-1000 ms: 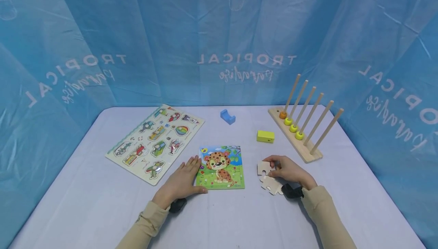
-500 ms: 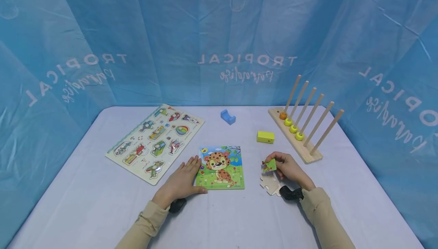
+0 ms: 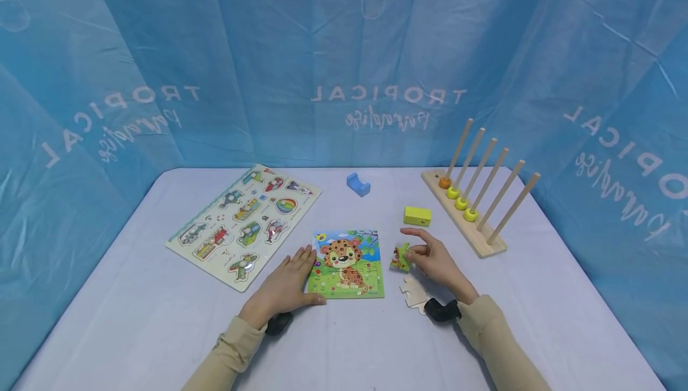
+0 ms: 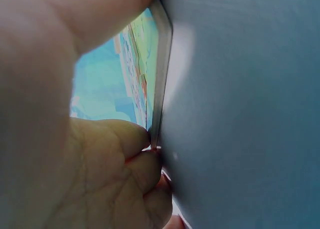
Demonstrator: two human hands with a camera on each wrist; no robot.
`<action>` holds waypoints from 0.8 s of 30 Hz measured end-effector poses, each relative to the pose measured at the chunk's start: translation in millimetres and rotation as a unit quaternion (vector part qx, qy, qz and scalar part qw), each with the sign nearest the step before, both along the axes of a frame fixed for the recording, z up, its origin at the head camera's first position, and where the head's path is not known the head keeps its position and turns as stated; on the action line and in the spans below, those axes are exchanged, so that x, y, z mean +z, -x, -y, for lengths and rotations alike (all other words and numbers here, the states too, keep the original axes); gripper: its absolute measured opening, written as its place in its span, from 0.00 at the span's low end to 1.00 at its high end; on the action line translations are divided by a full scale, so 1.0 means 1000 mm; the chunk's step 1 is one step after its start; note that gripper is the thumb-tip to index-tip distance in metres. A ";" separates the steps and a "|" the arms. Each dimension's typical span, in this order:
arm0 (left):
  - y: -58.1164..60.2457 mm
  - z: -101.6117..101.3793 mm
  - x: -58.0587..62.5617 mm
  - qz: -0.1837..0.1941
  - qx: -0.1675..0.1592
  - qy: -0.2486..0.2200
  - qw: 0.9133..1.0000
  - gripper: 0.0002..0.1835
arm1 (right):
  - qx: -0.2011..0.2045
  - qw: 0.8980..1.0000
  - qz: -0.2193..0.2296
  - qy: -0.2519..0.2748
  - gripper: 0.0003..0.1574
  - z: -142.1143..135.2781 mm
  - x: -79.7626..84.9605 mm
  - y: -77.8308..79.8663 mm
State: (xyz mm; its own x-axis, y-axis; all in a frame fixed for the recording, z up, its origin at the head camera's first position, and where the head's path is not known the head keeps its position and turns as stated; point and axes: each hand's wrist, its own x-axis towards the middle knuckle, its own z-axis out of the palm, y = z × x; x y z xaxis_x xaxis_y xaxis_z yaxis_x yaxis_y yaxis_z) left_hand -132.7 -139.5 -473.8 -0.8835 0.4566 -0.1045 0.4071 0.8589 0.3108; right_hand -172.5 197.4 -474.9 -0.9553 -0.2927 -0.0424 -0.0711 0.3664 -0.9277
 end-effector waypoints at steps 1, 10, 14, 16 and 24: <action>0.000 0.000 0.000 0.001 0.000 0.000 1.000 0.56 | 0.008 1.000 0.003 -0.006 0.25 0.005 0.001 -0.001; -0.001 0.001 0.001 -0.003 -0.003 -0.005 1.000 0.56 | 0.046 0.998 0.031 -0.025 0.13 0.046 0.007 -0.006; 0.000 0.001 0.001 -0.006 -0.007 -0.007 1.000 0.55 | 0.057 0.998 0.036 -0.013 0.13 0.060 0.000 -0.009; 0.000 0.001 0.001 -0.007 -0.008 -0.004 1.000 0.55 | 0.058 0.998 0.037 -0.013 0.12 0.064 -0.004 -0.011; 0.000 0.000 0.001 -0.005 -0.003 -0.002 1.000 0.55 | 0.027 0.998 0.004 -0.062 0.12 0.071 -0.007 -0.015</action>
State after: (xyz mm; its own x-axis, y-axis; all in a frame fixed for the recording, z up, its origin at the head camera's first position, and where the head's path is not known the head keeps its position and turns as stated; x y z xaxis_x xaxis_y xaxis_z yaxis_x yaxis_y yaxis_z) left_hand -132.4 -139.6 -472.6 -0.8813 0.4631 -0.0937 0.4162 0.8548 0.3099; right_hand -157.3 126.5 -482.1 -0.9379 -0.3352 -0.0898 -0.0857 0.4745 -0.8761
